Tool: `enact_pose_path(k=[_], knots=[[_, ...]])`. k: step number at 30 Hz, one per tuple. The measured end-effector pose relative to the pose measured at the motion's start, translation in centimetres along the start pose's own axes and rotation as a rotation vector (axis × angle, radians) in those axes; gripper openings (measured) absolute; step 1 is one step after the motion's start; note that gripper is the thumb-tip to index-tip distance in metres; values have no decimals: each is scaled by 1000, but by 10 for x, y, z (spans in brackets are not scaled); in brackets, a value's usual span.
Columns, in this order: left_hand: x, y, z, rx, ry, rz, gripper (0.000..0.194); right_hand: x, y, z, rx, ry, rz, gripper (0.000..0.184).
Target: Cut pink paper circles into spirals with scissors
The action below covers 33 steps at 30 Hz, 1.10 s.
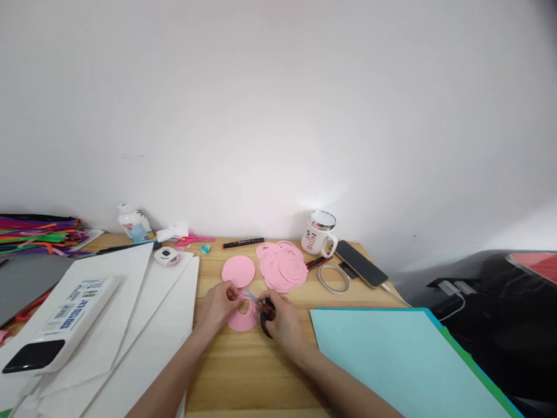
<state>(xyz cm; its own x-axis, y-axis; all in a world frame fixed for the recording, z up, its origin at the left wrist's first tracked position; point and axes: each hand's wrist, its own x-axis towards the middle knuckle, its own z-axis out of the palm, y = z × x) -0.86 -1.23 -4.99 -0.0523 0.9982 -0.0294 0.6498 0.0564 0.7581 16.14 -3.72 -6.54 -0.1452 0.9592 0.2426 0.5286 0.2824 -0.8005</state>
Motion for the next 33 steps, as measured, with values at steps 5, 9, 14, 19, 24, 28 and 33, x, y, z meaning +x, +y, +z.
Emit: enact_pose_path(k=[5, 9, 14, 19, 24, 28, 33], knots=[[-1, 3, -1, 62, 5, -25, 13, -1, 0, 1, 4, 22, 20, 24], [-3, 10, -3, 131, 3, -43, 12, 0, 1, 1, 6, 19, 31, 23], [-5, 14, -4, 157, -65, -19, 7, 0, 0, 1, 17, 9, 24, 19], [-7, 13, -2, 172, -91, 28, 7, -1, -2, 3, 24, 22, 23, 20], [-9, 12, -1, 188, -160, 127, 13, 0, -4, 1, 94, 52, 38, 18], [-10, 12, -1, 193, -211, 156, 7, 1, -5, -1, 160, 92, 39, 15], [-12, 17, -2, 142, -306, 170, 21, 3, -6, -1, 111, 88, 43, 13]])
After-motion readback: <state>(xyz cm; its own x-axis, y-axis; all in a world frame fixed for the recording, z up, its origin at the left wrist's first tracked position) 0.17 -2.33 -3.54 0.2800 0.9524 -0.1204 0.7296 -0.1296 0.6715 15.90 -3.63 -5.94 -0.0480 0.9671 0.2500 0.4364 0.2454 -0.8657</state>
